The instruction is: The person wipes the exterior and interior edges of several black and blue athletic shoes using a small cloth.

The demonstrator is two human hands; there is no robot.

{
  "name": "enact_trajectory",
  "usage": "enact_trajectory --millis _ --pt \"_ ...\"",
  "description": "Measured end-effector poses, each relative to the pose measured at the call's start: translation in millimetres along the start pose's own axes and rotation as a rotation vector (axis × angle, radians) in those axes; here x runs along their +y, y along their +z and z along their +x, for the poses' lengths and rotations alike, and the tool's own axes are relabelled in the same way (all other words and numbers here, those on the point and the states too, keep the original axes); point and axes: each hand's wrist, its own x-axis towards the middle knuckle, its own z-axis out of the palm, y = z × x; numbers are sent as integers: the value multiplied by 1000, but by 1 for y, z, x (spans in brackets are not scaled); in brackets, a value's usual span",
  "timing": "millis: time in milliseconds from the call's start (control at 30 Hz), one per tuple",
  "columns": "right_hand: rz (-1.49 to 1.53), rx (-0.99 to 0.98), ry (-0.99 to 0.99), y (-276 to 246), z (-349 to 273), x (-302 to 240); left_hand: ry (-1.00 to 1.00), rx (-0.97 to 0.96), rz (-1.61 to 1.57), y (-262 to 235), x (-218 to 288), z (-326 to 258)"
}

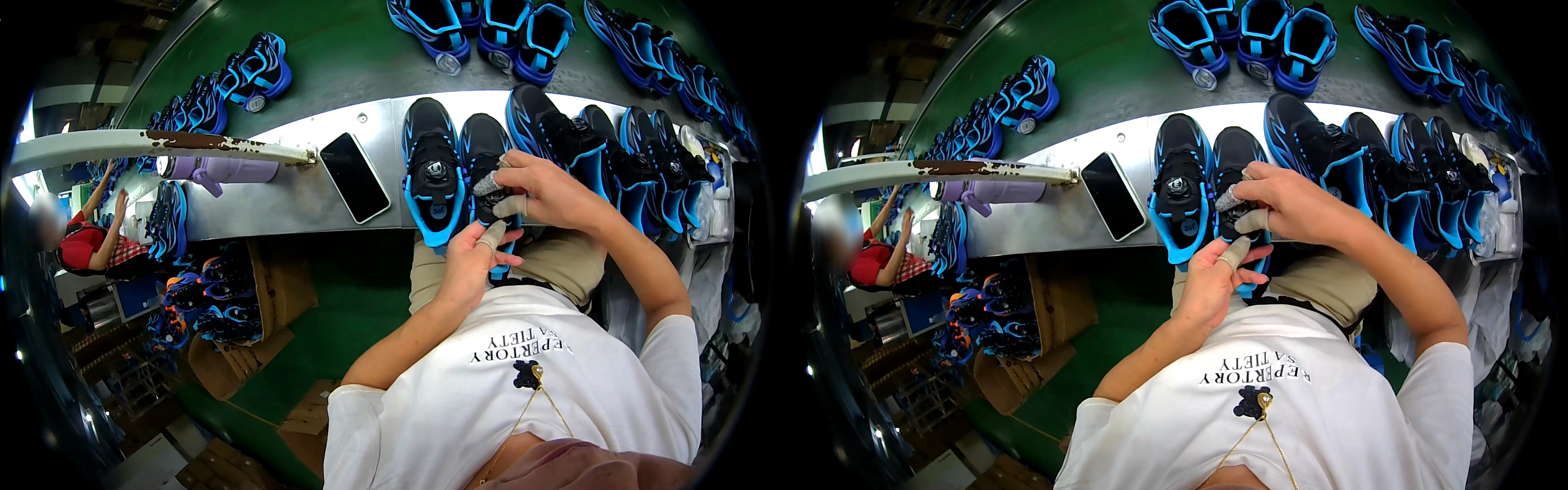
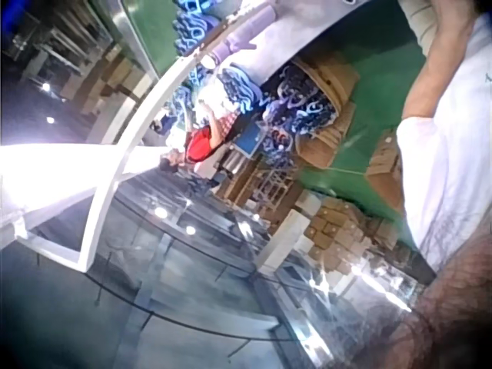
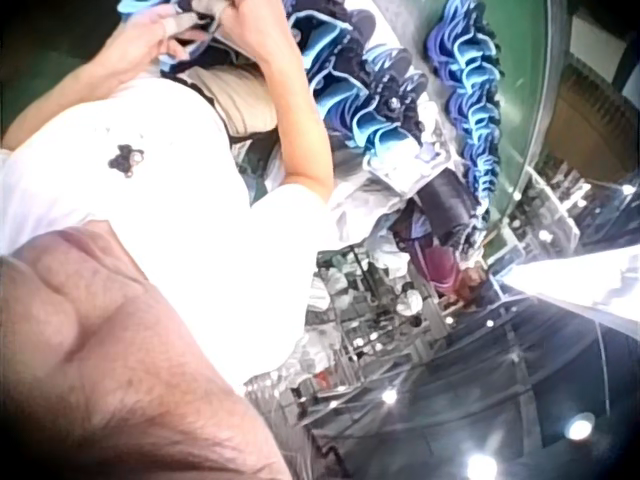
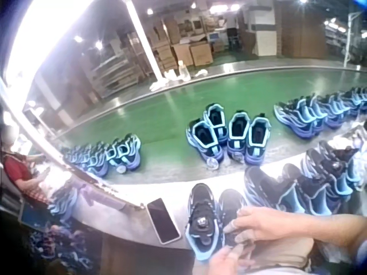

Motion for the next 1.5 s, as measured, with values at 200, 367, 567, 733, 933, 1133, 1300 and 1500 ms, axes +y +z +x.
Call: enact_trajectory --millis 200,367,567,733,933,1133,1300,1500 --pt "-102 168 103 11 -5 -9 -4 -14 1 -2 2 2" --pt "5 -17 32 2 -1 -7 -38 6 21 0 3 1" --pt "-85 54 19 2 0 -5 -27 -15 -9 -3 7 0" --pt "23 -11 89 3 13 -7 4 -46 -25 -6 4 2" --pt "229 -140 240 3 21 8 31 -30 31 -6 1 4" --pt "215 -178 67 -14 7 13 13 -16 -87 -3 -4 3" --pt "-40 119 152 6 -8 -1 13 -26 -165 9 -14 4" --pt "-87 26 12 -10 0 -1 28 -29 -147 14 -13 5"
